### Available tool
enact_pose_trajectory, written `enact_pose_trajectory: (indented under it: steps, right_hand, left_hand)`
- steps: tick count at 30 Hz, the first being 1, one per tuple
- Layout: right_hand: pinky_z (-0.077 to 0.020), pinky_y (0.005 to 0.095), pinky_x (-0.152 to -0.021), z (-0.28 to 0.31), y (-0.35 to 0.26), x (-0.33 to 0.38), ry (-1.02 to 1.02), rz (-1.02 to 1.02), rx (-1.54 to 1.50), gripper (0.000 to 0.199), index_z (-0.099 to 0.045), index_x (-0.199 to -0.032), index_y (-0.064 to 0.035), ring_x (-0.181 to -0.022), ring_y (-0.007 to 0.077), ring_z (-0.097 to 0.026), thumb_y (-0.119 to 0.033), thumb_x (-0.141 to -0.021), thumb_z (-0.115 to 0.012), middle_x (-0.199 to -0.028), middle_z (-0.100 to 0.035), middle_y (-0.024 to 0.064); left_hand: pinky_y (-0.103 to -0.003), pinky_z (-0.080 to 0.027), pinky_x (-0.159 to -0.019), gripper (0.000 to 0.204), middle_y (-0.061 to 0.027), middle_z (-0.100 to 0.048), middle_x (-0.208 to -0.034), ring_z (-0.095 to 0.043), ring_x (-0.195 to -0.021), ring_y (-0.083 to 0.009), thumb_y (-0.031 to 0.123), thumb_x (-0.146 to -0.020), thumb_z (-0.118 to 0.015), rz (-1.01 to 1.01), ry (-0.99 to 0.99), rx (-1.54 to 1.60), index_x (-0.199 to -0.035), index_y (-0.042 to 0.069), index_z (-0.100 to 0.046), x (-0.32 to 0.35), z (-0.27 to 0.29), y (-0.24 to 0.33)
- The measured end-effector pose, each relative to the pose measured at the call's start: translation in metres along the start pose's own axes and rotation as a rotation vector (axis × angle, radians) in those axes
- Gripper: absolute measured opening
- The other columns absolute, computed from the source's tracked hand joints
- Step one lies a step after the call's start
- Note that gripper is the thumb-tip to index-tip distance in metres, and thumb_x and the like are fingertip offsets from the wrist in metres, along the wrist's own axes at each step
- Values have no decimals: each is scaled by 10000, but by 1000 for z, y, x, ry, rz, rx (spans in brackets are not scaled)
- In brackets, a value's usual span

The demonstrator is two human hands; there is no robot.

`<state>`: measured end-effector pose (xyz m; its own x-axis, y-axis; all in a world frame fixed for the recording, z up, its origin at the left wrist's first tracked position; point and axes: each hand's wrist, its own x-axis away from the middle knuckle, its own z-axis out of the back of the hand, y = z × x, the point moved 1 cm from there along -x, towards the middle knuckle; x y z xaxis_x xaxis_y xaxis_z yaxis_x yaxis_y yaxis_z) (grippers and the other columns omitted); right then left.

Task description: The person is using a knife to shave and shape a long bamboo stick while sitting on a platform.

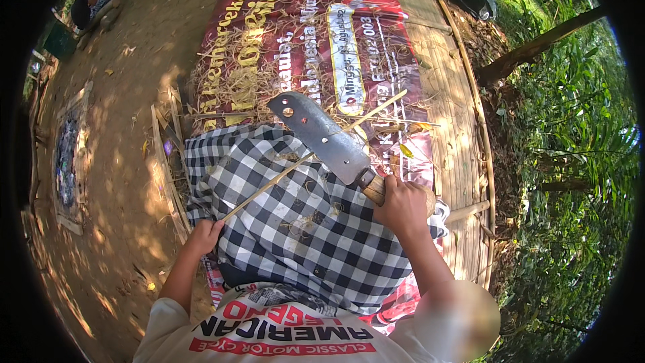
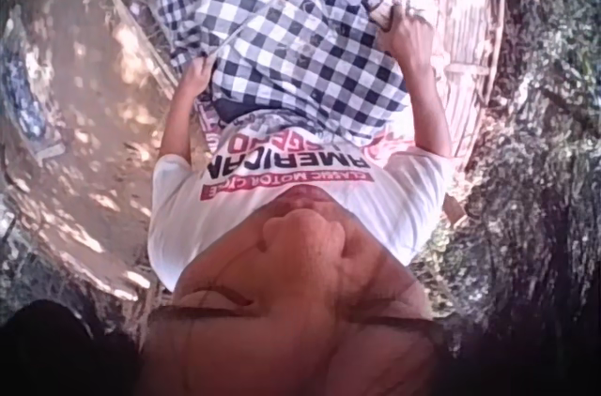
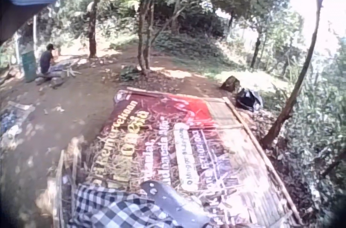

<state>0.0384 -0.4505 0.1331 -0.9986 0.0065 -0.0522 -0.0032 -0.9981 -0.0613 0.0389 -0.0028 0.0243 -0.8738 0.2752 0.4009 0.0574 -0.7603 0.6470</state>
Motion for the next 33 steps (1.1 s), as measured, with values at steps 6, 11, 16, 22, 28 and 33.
enact_pose_trajectory:
  steps: [6, 11, 16, 22, 28, 33]
  right_hand:
    - [-507, 363, -712, -22, -34, 0, -70, 191, -46, 286, -519, -757, -62, -649, 297, -638, -157, -555, -699, -673, -615, 118]
    - [-509, 368, -793, -6, -7, -19, 43, 170, 2, 282, -552, -804, -27, -641, 293, -640, -161, -584, -666, -658, -611, 131]
    - [-497, 423, -619, 15, 52, -19, 0, -197, 163, 244, -570, -757, -49, -613, 322, -630, -200, -624, -709, -641, -628, 157]
    - [-495, 403, -607, -8, 14, -5, 5, -90, 10, 204, -545, -750, -42, -590, 324, -624, -151, -619, -656, -654, -623, 157]
    - [-493, 375, -692, -26, -26, -5, -82, 171, -50, 260, -522, -767, -55, -654, 308, -621, -158, -576, -664, -687, -618, 129]
    - [-482, 382, -705, -13, 20, -12, 49, 59, -18, 234, -547, -752, -50, -672, 310, -618, -174, -592, -665, -719, -632, 137]
  left_hand:
    - [-463, -394, -528, 603, -290, -504, -582, -545, -583, -460, 410, -951, -467, -33, 16, -17, -630, -97, -526, 2, 2, 7]
    - [-462, -409, -541, 585, -293, -512, -594, -556, -610, -463, 404, -940, -492, -8, 24, 0, -639, -96, -538, 5, 3, 4]
    - [-462, -424, -559, 578, -298, -526, -618, -565, -645, -470, 410, -931, -500, 2, -5, -82, -655, -95, -560, -3, 4, 12]
    - [-473, -430, -560, 570, -294, -524, -610, -552, -639, -474, 407, -927, -512, 3, -22, -48, -655, -89, -580, -3, 8, 11]
    - [-471, -436, -575, 588, -297, -533, -631, -560, -674, -476, 428, -929, -498, 31, -26, -83, -669, -93, -575, -2, 6, 9]
    - [-473, -439, -574, 585, -299, -533, -635, -564, -680, -478, 424, -932, -494, 17, -10, -100, -673, -94, -576, 0, 8, 7]
